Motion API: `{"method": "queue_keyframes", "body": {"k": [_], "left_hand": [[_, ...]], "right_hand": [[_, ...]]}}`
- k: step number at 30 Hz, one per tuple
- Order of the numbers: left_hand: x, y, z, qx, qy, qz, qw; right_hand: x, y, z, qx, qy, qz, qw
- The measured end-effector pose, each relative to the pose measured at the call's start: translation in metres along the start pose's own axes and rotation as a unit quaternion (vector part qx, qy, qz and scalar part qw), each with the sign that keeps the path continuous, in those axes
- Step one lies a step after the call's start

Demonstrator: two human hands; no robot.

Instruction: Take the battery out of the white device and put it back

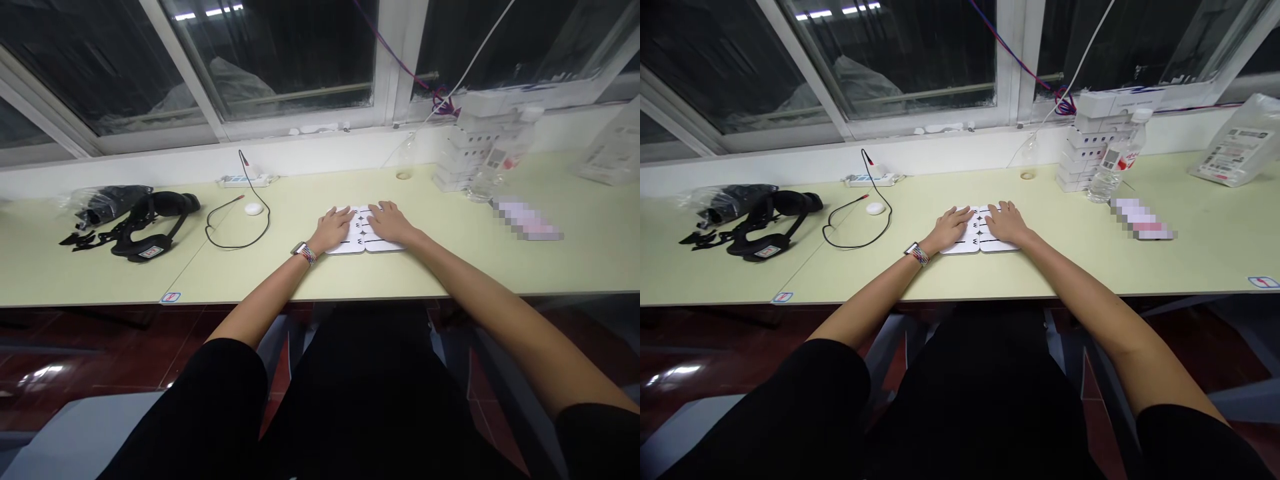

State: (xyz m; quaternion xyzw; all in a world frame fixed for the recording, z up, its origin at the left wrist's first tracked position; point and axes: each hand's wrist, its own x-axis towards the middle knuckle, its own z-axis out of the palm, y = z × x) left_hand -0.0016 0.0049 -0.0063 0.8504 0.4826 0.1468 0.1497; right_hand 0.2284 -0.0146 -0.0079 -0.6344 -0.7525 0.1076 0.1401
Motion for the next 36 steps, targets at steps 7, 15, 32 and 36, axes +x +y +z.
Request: {"method": "queue_keyframes", "body": {"k": [7,15,32,36], "left_hand": [[0.005,-0.001,0.001,-0.054,0.068,0.004,0.996],[-0.032,-0.001,-0.039,-0.111,0.146,0.046,0.982],[-0.147,0.023,-0.040,-0.106,0.081,0.179,0.975],[-0.134,0.024,-0.037,-0.217,0.082,0.082,0.969]], "right_hand": [[0.000,0.002,-0.008,0.050,0.033,0.008,0.998],[-0.045,-0.007,-0.013,0.105,0.175,-0.218,0.954],[-0.109,-0.043,0.013,0.097,0.161,-0.394,0.900],[-0.108,-0.048,0.007,0.174,0.144,-0.346,0.911]]}}
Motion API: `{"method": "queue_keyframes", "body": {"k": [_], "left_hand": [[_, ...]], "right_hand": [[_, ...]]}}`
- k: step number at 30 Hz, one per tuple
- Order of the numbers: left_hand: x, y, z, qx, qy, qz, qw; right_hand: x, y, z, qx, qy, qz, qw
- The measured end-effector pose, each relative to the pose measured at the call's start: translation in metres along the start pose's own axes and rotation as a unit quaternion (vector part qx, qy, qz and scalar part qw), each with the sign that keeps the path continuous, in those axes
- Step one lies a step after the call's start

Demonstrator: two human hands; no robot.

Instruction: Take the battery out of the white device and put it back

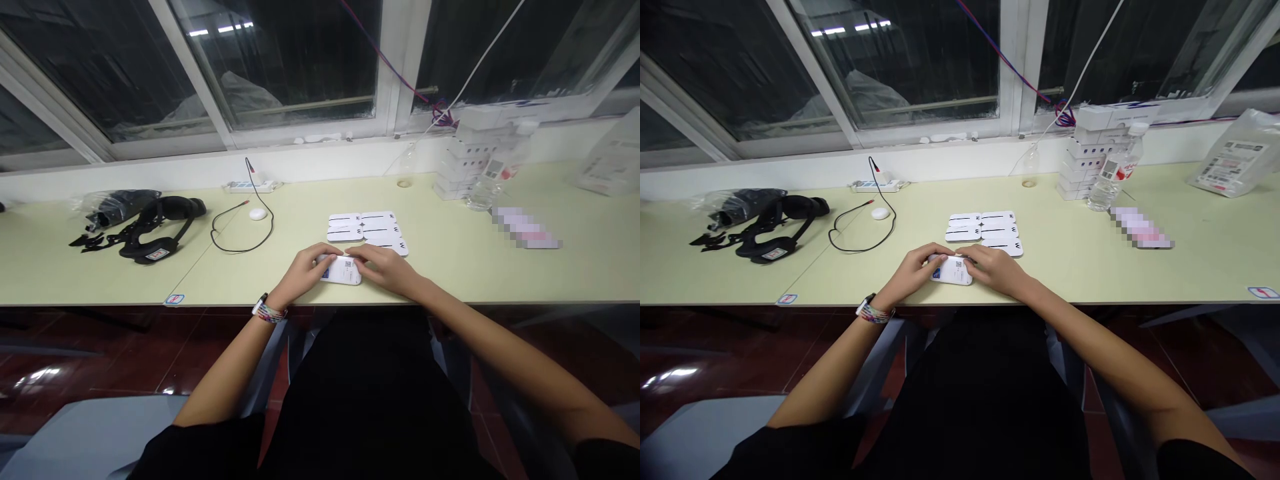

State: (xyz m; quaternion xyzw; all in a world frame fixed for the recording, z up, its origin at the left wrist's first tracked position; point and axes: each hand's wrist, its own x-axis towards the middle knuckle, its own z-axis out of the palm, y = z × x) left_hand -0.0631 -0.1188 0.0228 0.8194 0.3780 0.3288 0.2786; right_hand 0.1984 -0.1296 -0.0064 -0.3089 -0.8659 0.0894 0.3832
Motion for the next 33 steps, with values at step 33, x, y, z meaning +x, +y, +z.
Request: {"method": "queue_keyframes", "body": {"k": [33], "left_hand": [[-0.011,-0.016,0.015,0.019,-0.065,0.009,0.998]], "right_hand": [[0.028,-0.009,-0.018,-0.307,-0.285,-0.282,0.863]]}}
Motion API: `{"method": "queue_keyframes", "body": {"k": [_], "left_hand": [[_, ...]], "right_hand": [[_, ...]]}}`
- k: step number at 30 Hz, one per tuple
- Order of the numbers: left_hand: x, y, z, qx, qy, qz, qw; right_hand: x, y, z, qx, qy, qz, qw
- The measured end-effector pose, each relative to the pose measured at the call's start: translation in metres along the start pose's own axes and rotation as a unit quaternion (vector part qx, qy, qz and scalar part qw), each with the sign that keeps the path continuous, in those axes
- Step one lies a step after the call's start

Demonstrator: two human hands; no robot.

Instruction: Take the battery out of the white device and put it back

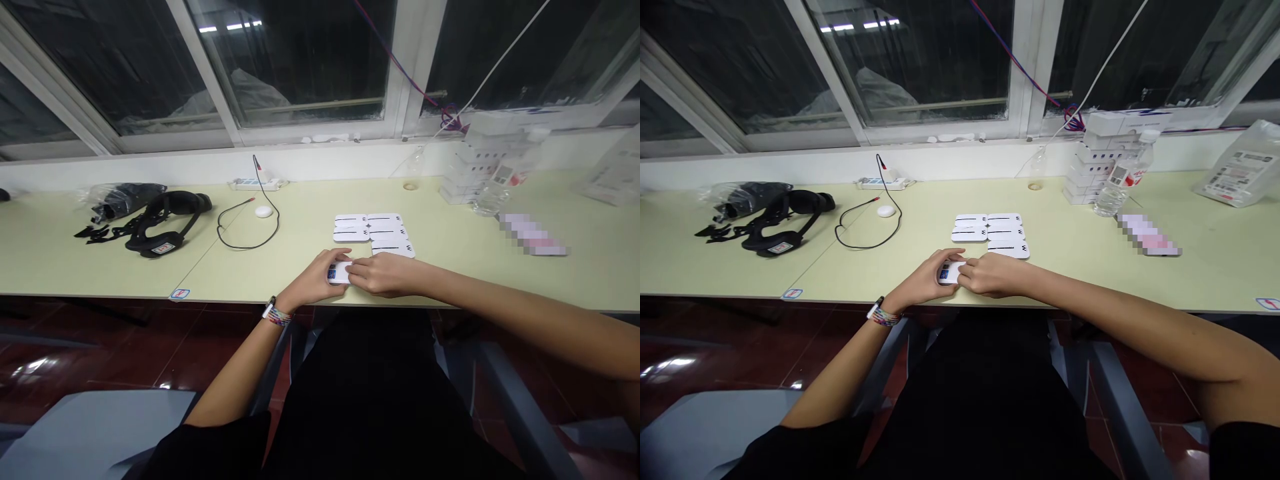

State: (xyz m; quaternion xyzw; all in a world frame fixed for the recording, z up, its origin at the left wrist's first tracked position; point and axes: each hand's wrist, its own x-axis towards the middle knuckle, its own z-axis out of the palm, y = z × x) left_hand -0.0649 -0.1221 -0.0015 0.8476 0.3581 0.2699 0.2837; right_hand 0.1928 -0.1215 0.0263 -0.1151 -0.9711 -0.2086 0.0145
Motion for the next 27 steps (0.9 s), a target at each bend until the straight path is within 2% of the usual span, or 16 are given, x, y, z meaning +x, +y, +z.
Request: {"method": "queue_keyframes", "body": {"k": [6,10,15,18,21,24,27], "left_hand": [[0.0011,-0.0036,0.0003,-0.008,-0.001,-0.006,1.000],[0.0024,-0.0039,-0.0002,-0.009,-0.001,-0.005,1.000],[0.0032,-0.0031,0.0015,0.006,0.001,-0.011,1.000],[0.0031,-0.0003,0.0019,0.001,0.005,-0.010,1.000],[0.0027,0.0025,0.0010,-0.016,0.003,-0.003,1.000],[0.0021,0.0032,-0.0004,-0.031,0.005,0.002,0.999],[0.0017,0.0030,-0.0016,-0.037,0.007,0.009,0.999]], "right_hand": [[-0.0015,-0.0005,0.0013,-0.027,0.018,-0.012,0.999],[-0.0007,-0.0004,0.0012,-0.029,-0.001,-0.011,1.000],[0.0004,0.0004,0.0014,0.025,0.024,0.012,0.999],[0.0000,-0.0011,-0.0023,0.053,0.007,0.027,0.998],[-0.0006,-0.0046,-0.0060,0.126,0.007,0.108,0.986],[0.0006,-0.0068,-0.0053,0.224,0.035,0.230,0.946],[0.0042,-0.0056,-0.0030,0.310,0.042,0.284,0.906]]}}
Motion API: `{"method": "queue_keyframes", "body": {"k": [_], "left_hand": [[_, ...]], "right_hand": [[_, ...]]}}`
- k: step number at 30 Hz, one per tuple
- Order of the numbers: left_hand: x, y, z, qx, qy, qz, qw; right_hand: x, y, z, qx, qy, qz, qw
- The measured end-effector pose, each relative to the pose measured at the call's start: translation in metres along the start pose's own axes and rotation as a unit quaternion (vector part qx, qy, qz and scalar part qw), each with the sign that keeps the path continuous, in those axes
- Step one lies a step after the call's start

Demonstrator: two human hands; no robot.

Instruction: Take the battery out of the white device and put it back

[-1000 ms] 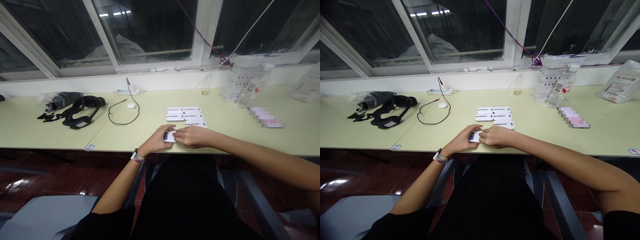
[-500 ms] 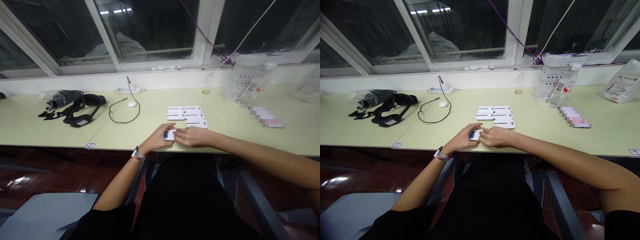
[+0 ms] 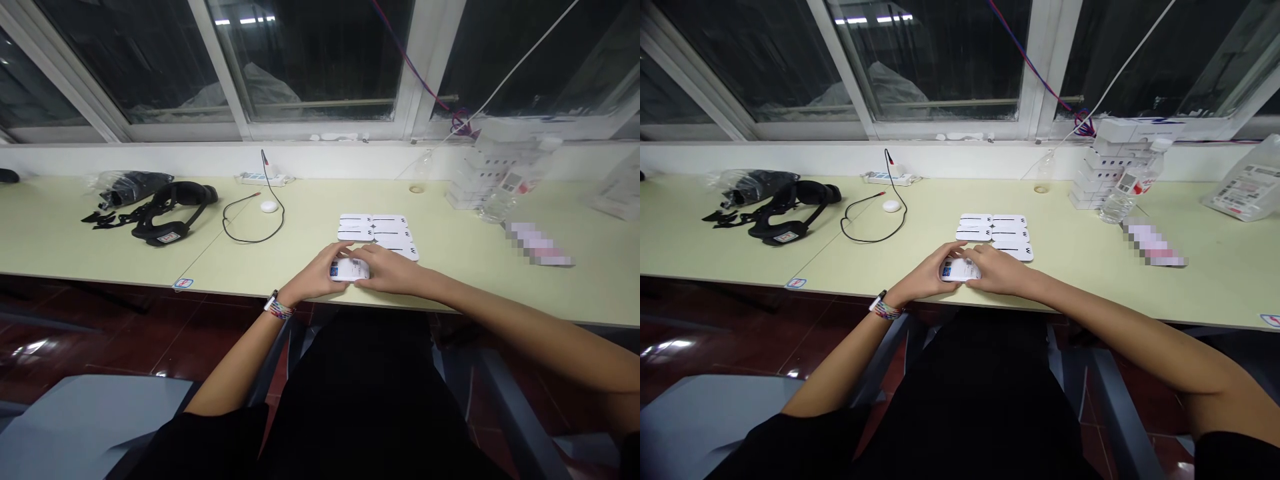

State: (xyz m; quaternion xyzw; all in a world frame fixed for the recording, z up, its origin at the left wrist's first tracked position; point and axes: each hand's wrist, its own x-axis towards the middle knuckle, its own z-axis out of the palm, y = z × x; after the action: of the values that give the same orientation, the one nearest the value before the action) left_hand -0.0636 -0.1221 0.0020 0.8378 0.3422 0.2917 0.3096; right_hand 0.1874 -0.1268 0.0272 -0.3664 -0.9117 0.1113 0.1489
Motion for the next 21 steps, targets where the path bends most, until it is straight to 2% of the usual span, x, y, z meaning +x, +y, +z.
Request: {"method": "queue_keyframes", "body": {"k": [2,5,8,11,13,15,18,19,21], "left_hand": [[0.000,0.000,-0.001,-0.003,-0.003,0.011,1.000],[0.000,0.001,-0.001,0.002,-0.002,0.021,1.000],[0.000,0.001,-0.001,0.003,0.002,0.014,1.000],[-0.001,-0.002,0.000,-0.009,0.005,-0.006,1.000],[-0.002,-0.004,0.000,-0.009,0.011,-0.017,1.000],[-0.002,-0.005,0.000,-0.005,0.017,-0.022,1.000],[-0.003,-0.006,-0.001,-0.006,0.019,-0.025,0.999],[-0.003,-0.006,-0.001,-0.005,0.018,-0.025,1.000],[-0.003,-0.005,-0.002,-0.001,0.013,-0.024,1.000]], "right_hand": [[0.003,0.000,-0.001,0.031,0.005,0.008,0.999],[0.005,0.002,-0.006,0.021,0.049,-0.014,0.999],[0.002,0.012,-0.013,-0.057,0.085,-0.103,0.989],[-0.004,0.029,-0.016,-0.168,0.100,-0.198,0.961],[-0.009,0.042,-0.016,-0.205,0.134,-0.210,0.947],[-0.014,0.055,-0.014,-0.193,0.202,-0.164,0.946],[-0.019,0.076,-0.012,-0.091,0.317,0.011,0.944],[-0.020,0.081,-0.012,-0.044,0.333,0.079,0.939],[-0.020,0.089,-0.013,0.038,0.311,0.193,0.930]]}}
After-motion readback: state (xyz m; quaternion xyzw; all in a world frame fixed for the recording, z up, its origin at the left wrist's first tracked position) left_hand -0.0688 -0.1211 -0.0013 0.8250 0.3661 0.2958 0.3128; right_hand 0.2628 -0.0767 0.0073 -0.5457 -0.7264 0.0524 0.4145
